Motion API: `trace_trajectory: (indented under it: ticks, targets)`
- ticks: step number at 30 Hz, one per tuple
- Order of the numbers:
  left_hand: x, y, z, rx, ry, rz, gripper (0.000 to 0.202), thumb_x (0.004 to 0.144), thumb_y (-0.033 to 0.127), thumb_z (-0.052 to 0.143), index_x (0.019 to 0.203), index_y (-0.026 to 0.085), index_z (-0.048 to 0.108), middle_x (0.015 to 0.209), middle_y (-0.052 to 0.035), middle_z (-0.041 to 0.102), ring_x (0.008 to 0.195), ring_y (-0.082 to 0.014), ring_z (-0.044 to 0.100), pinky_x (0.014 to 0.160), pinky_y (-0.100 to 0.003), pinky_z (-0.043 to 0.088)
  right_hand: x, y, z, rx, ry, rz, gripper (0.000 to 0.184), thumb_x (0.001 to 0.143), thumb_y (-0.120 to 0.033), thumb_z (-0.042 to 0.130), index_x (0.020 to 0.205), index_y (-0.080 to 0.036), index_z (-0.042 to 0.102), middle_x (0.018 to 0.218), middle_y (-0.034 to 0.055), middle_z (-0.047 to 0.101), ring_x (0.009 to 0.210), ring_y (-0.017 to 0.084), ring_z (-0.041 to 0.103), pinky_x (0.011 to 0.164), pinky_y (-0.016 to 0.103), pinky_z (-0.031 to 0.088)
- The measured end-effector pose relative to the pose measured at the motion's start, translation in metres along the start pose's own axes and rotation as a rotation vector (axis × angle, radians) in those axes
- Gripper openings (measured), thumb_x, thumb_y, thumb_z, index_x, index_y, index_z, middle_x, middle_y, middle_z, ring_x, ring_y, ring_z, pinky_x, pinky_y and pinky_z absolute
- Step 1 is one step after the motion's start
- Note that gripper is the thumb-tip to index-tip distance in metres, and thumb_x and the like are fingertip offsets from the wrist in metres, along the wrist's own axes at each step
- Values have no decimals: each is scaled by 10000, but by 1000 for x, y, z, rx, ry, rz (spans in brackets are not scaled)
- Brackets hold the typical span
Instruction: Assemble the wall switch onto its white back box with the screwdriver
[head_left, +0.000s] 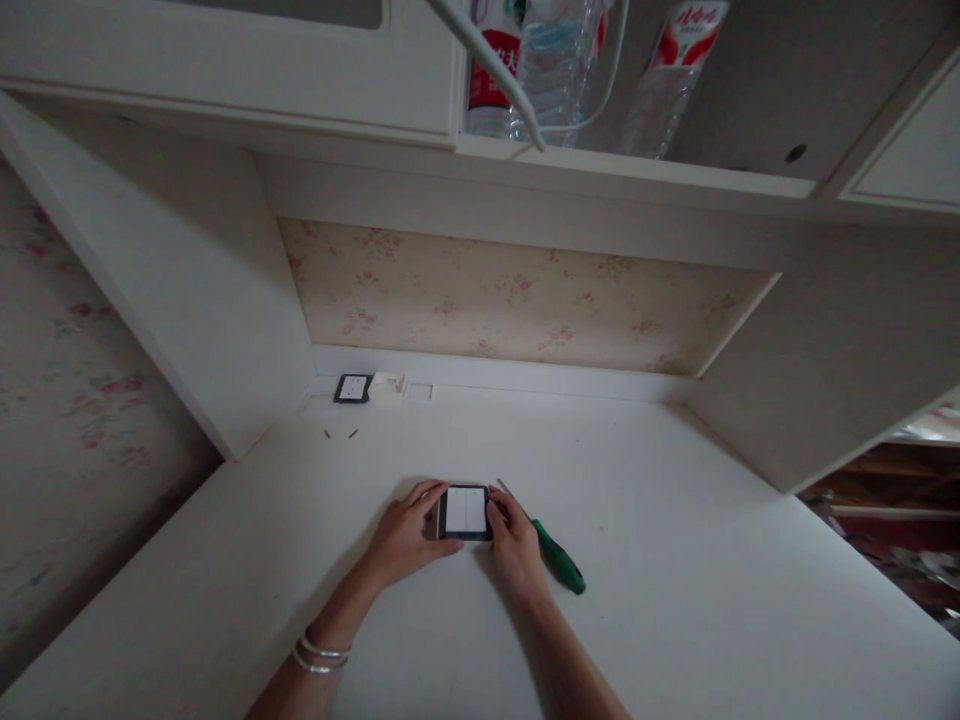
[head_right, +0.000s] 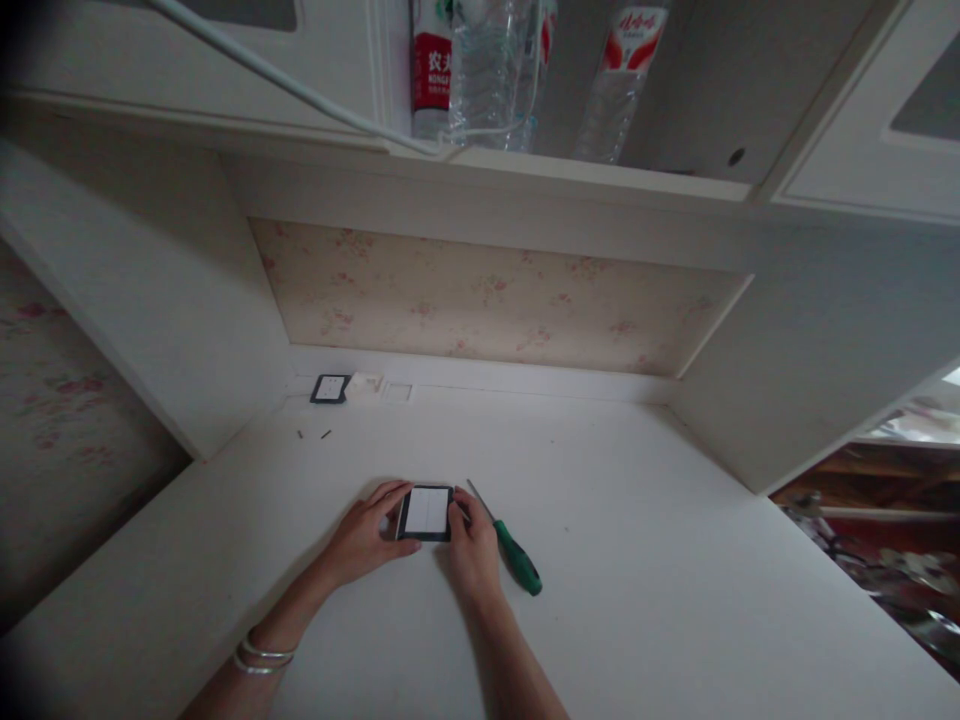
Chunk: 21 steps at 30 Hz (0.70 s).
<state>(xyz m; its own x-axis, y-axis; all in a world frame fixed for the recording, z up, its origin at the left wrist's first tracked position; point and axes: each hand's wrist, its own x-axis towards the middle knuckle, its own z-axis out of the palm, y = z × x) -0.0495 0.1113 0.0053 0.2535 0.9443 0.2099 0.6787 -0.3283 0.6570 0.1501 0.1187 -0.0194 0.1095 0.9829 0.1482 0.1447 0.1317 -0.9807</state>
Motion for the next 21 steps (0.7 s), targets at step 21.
trace_trajectory:
  ticks: [21]
  targets:
    - [0,-2,1,-7,-11,-23,752,646,407,767,1326,287,467,1385,-46,464,1154,-255,526,943,-350,451,-1,-5,0,17,-11,10,303,820,-385,551,1026,-201,676,1163,89,650,1093,239,580,954,362,440]
